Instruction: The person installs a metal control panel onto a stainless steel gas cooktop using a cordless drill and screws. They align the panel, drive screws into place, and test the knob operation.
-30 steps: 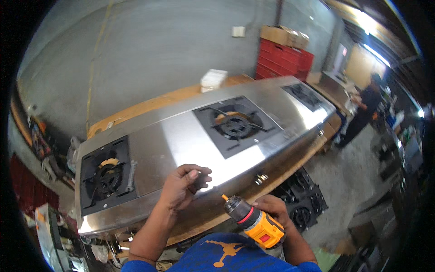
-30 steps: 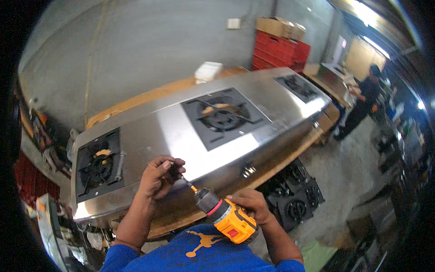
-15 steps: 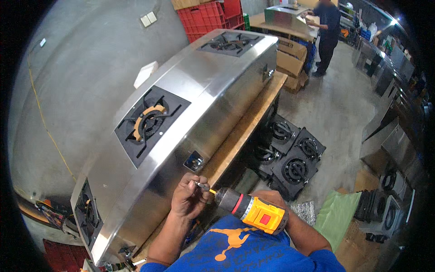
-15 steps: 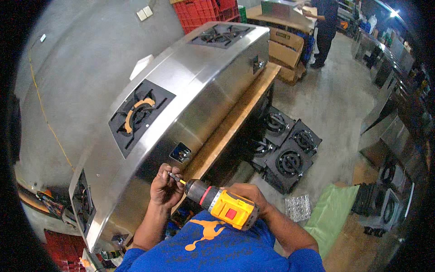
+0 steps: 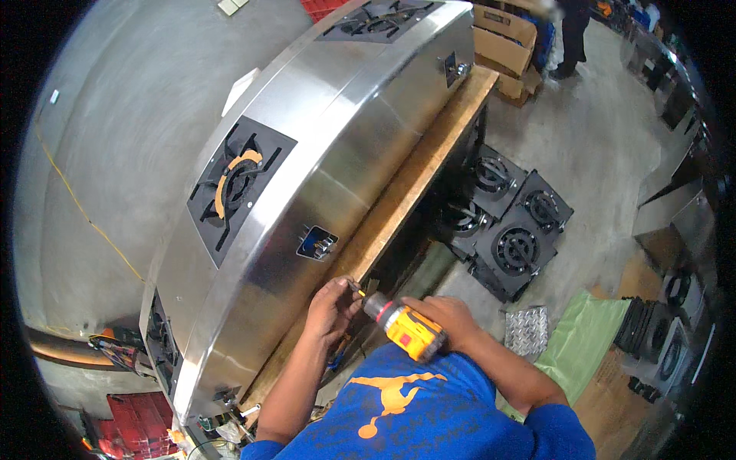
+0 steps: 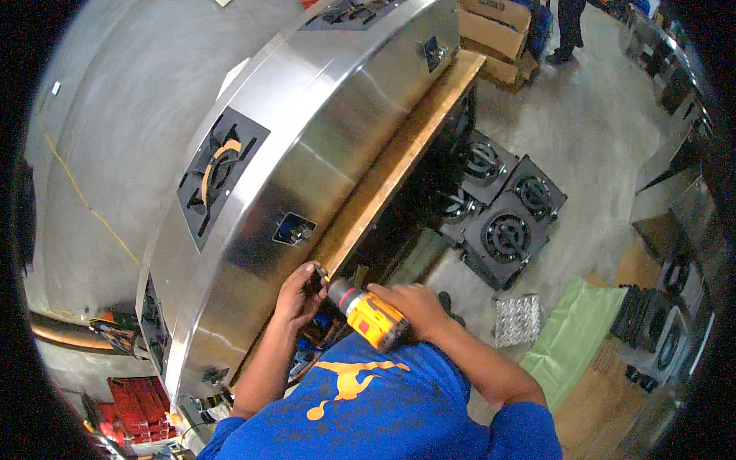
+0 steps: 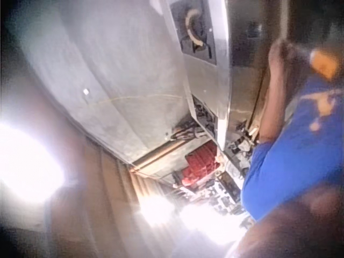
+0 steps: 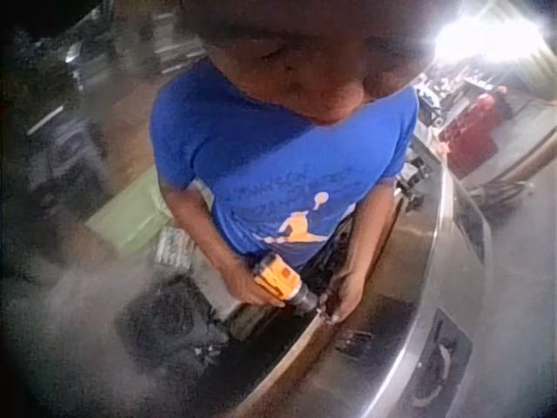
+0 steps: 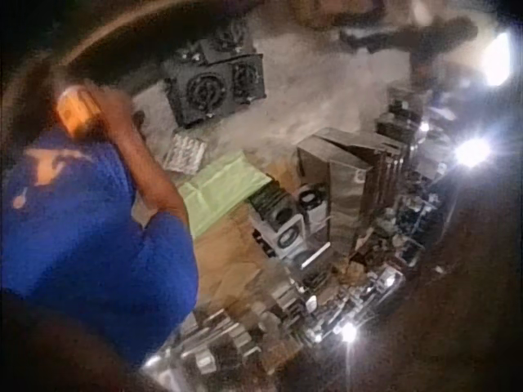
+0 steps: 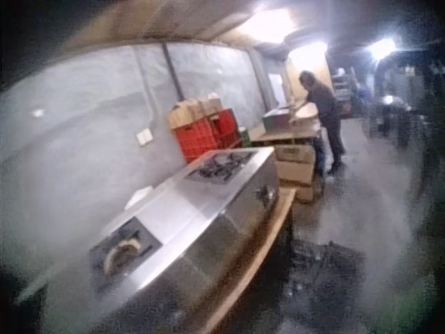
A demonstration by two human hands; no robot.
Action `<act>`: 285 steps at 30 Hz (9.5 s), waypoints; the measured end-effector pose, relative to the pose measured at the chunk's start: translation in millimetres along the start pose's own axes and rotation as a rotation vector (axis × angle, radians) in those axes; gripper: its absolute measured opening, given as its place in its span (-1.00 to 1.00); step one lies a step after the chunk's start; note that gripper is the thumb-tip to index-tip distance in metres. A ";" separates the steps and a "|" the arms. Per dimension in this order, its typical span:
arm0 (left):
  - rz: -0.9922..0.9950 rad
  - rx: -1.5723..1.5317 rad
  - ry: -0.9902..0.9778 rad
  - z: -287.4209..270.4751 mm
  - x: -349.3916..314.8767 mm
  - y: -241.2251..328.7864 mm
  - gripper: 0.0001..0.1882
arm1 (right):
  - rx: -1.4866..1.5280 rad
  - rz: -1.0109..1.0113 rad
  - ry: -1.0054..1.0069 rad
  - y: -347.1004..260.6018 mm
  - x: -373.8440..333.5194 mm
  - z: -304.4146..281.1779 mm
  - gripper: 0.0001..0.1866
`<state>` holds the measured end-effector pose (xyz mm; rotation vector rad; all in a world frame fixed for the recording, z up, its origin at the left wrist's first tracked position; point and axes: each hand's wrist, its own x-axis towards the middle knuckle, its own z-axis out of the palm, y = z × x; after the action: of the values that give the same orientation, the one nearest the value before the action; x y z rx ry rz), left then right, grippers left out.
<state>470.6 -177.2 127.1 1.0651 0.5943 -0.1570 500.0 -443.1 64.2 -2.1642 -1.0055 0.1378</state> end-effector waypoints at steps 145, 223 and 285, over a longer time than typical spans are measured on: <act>1.123 0.770 0.253 -80.3 -21.5 182.5 -0.77 | 0.018 -0.181 -0.122 -47.0 220.2 -148.1 -0.57; -0.011 -0.208 -0.076 402.2 482.0 23.9 -0.80 | 1.021 0.413 0.500 428.2 178.0 -165.0 -0.44; 1.041 1.369 -0.288 422.1 395.2 231.0 -0.62 | 0.263 0.323 0.297 480.4 225.8 -201.9 -0.54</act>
<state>1053.4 -363.4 242.8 2.4774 -0.5234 0.2539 1029.4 -605.6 -62.0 -2.0141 -0.4402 0.0901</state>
